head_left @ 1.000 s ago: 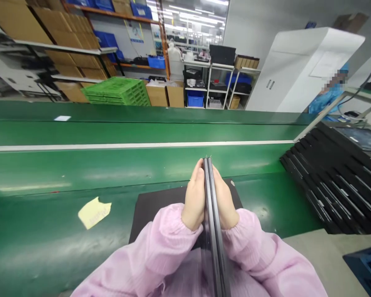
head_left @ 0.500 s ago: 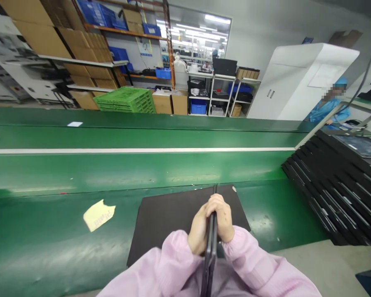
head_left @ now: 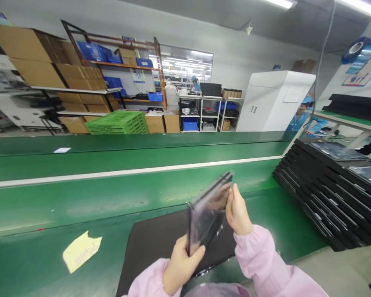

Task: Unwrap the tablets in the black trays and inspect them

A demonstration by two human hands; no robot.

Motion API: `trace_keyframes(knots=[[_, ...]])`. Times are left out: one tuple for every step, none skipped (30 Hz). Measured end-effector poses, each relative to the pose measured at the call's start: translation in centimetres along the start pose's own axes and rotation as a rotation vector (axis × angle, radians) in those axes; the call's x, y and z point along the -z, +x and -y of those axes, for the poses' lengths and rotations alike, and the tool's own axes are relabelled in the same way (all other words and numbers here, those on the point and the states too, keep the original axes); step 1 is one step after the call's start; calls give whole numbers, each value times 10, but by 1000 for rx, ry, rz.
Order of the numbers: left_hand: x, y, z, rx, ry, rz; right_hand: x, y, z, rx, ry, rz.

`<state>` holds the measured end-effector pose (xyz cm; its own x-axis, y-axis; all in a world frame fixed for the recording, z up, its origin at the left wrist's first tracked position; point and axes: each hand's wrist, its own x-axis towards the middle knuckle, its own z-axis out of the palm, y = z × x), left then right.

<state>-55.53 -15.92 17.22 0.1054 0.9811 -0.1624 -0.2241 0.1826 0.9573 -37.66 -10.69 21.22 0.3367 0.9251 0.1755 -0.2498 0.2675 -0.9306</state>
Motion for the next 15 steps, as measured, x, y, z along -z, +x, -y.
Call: trace_keyframes(knots=[[3, -2, -2, -6, -7, -14, 3, -6, 5, -50, -12, 65], [6, -5, -4, 1, -56, -3, 7, -11, 10, -88, -63, 136], [8, -8, -5, 49, -166, -16, 12, -16, 15, -106, -161, 198], [9, -12, -7, 112, -286, -42, 18, -19, 19, -101, -301, 244], [10, -16, -8, 170, -388, -85, 23, -21, 22, -86, -456, 273], [10, -20, -8, 213, -462, -129, 28, -22, 25, -70, -603, 302], [9, -24, -9, 237, -513, -159, 32, -22, 27, -50, -727, 342], [9, -27, -8, 247, -550, -168, 34, -22, 28, -28, -822, 388], [8, -29, -8, 249, -578, -161, 35, -21, 30, -7, -893, 433], [8, -31, -7, 249, -597, -145, 34, -20, 31, 15, -953, 466], [8, -31, -6, 248, -609, -128, 31, -20, 32, 43, -1016, 471], [7, -31, -5, 245, -615, -120, 27, -22, 32, 79, -1086, 443], [7, -29, -4, 244, -617, -125, 21, -25, 32, 119, -1145, 396], [6, -28, -3, 242, -616, -139, 14, -31, 31, 158, -1161, 389], [5, -25, -3, 245, -613, -159, 6, -39, 28, 192, -1130, 439]])
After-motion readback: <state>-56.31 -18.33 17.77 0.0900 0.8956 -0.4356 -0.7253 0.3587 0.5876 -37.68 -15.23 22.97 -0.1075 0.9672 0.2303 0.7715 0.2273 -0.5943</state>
